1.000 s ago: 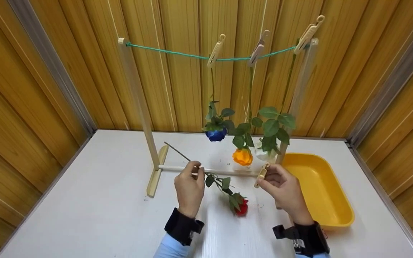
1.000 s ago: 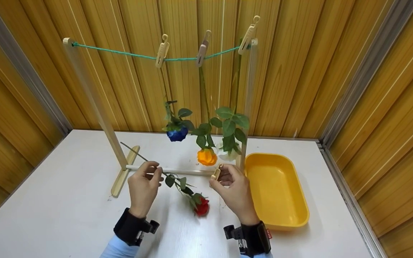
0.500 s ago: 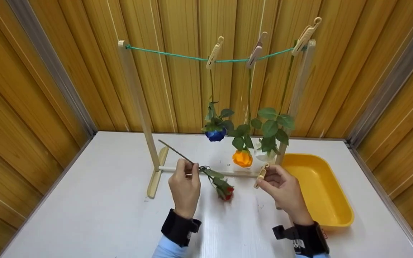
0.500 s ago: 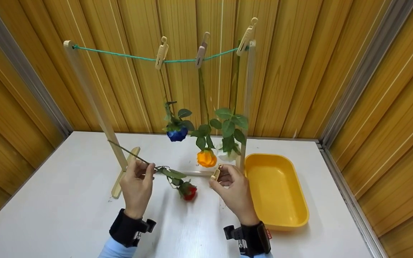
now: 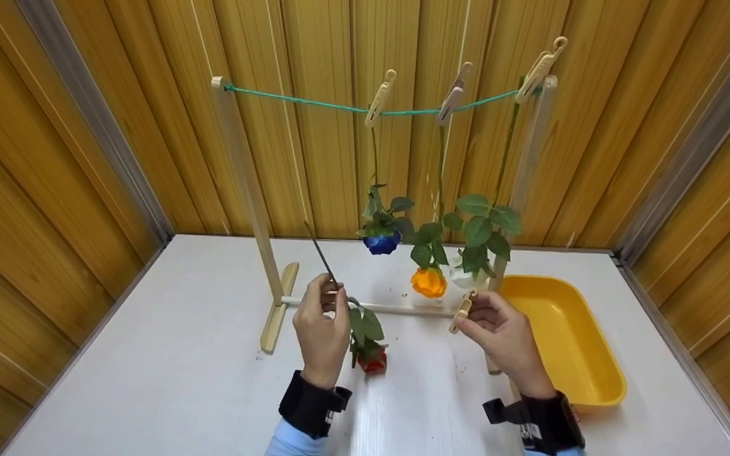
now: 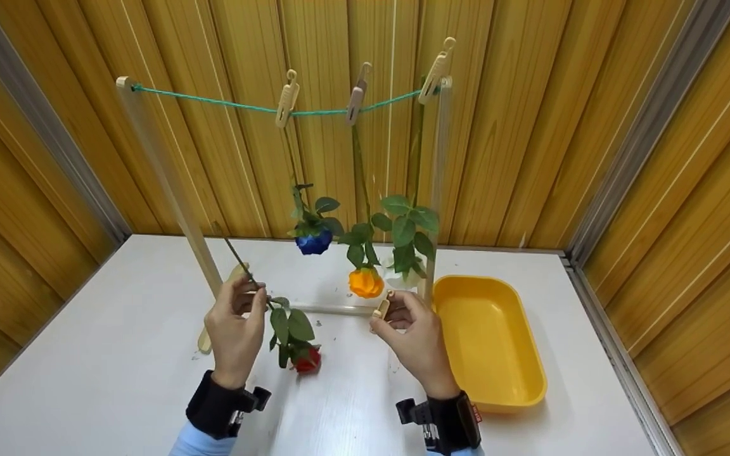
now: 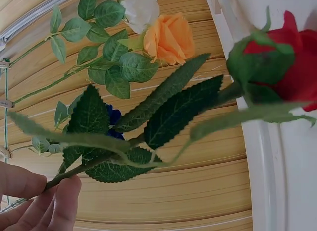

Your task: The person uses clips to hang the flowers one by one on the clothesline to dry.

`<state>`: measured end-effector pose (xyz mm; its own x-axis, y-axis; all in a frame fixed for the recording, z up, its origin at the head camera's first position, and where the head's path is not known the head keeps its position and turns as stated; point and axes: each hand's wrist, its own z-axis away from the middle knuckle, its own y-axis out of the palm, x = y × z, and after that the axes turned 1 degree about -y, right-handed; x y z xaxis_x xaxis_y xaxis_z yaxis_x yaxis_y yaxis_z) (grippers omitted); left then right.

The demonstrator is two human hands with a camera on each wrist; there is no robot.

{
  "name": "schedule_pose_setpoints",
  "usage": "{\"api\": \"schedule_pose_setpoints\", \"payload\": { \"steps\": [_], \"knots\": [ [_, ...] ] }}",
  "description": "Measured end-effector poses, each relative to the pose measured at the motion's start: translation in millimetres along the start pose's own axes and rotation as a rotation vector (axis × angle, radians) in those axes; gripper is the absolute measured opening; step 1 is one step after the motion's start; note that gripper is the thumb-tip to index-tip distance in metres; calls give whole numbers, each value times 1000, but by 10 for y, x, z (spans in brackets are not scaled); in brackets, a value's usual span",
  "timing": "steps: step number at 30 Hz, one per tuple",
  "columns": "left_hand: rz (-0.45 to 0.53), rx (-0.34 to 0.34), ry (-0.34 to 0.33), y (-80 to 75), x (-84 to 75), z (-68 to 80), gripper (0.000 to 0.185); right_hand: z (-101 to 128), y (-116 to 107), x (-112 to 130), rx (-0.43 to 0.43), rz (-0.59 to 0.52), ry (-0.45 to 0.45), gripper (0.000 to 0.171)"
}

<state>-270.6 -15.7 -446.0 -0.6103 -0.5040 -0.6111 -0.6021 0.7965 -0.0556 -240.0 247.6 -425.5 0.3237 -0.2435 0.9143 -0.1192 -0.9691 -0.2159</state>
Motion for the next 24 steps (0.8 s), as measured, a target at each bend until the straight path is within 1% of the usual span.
{"api": "schedule_pose_setpoints", "payload": {
  "steps": [5, 8, 11, 15, 17, 24],
  "knots": [
    [6, 78, -8, -39, -36, -99, 26, -115, -24, 80, 56, -13, 23, 31],
    [-4, 120, 9, -66, -58, -184, 22, -200, -35, 144, 88, -30, 14, 30],
    [-28, 158, 31, -93, -75, -281, 16, -296, -40, 228, 116, -34, -29, 29],
    [-66, 210, 46, -119, -117, -421, 9, -431, -43, 366, 139, -4, -89, 30],
    [-81, 234, 51, -125, -139, -489, 6, -490, -42, 433, 147, 13, -105, 30],
    [-122, 281, 74, -133, -179, -712, 4, -677, -31, 610, 204, 69, -157, 33]
  ]
}}
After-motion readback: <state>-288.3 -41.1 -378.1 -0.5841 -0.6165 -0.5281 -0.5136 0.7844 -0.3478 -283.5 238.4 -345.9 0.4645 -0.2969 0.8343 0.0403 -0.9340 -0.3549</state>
